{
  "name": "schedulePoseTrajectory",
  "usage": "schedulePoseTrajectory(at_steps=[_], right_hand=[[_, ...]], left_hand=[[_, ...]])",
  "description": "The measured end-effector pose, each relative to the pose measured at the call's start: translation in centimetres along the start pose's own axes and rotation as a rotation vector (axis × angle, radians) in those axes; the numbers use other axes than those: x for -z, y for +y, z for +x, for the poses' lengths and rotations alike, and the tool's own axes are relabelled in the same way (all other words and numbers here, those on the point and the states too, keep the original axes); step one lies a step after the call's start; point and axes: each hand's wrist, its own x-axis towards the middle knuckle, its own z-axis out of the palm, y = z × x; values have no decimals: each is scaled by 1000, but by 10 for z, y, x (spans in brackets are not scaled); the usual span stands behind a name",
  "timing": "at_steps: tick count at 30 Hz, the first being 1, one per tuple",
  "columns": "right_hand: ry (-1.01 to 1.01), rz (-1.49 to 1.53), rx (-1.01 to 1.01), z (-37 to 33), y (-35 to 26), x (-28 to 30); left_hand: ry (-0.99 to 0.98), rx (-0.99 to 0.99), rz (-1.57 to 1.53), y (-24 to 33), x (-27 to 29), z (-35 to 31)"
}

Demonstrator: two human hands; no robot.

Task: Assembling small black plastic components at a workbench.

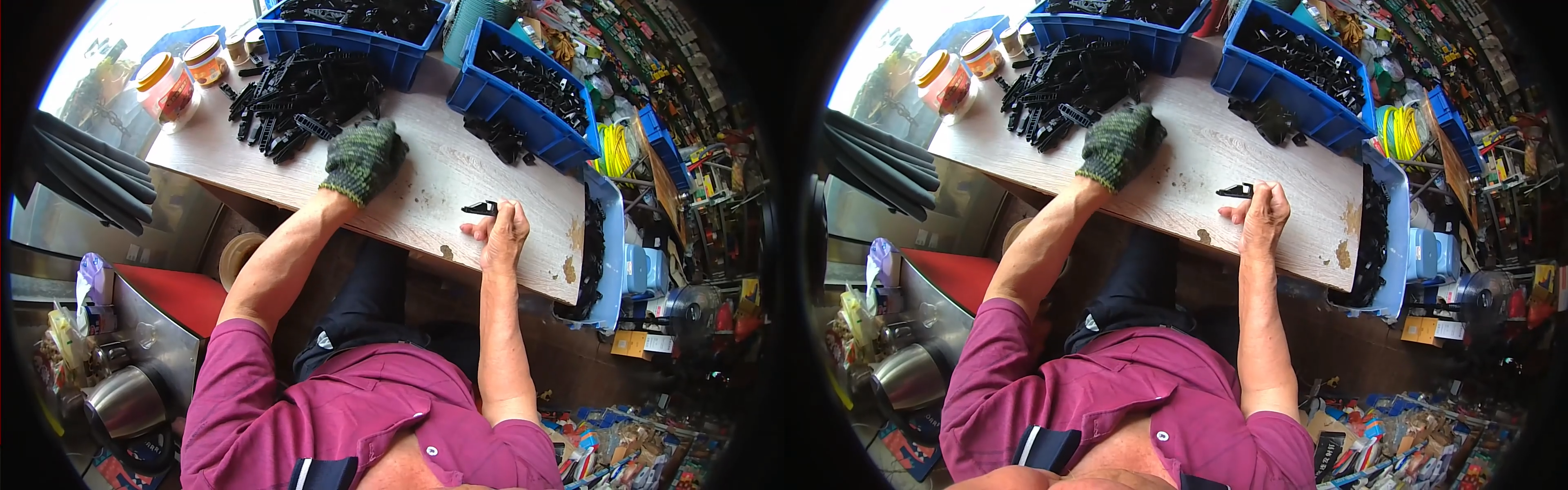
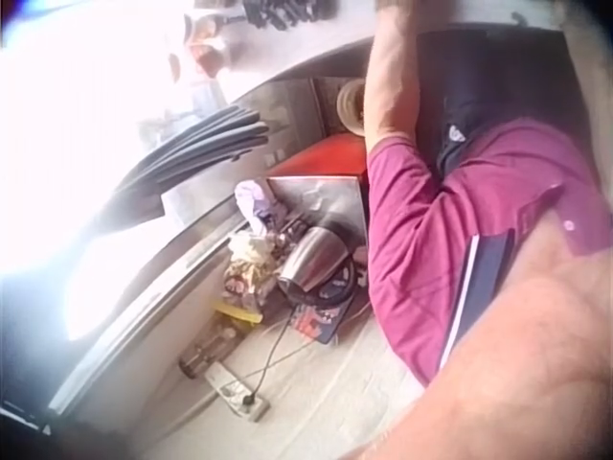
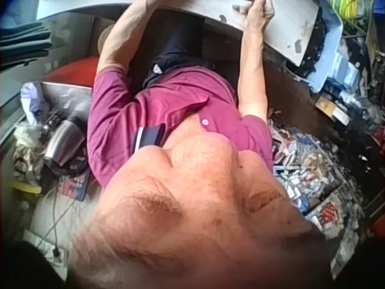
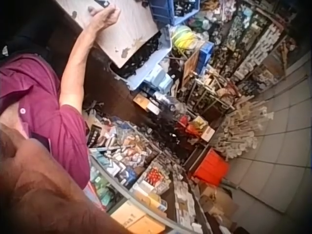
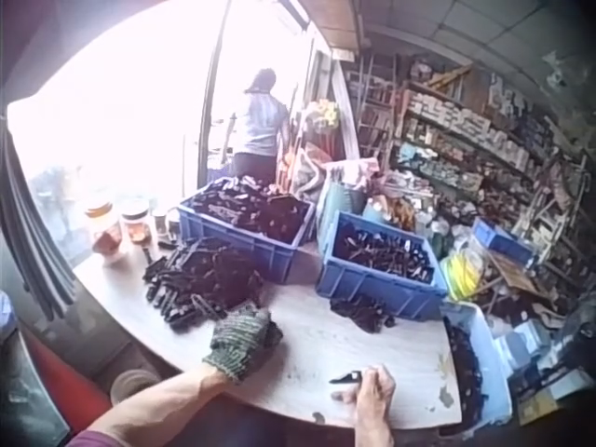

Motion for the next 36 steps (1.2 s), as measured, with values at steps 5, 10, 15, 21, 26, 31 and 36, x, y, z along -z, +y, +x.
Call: schedulePoseTrajectory(at_steps=[5,10,15,21,26,31,36], right_hand=[[6,-56,10,-2,-1,-2],[16,16,-5,0,-3,3],[94,127,-168,8,-10,7],[413,-45,-252,43,-32,47],[905,-45,-63,98,-61,128],[679,-168,-142,110,-47,132],[450,-323,-297,129,-29,80]], left_hand=[[-30,-88,-11,22,4,-23],[-60,-142,30,37,11,-35],[70,-239,-136,12,6,-34],[0,-224,-120,16,14,-35],[-36,-291,-122,32,10,-32],[-48,-269,-119,35,1,-28],[-32,-284,-71,26,-7,-31]])
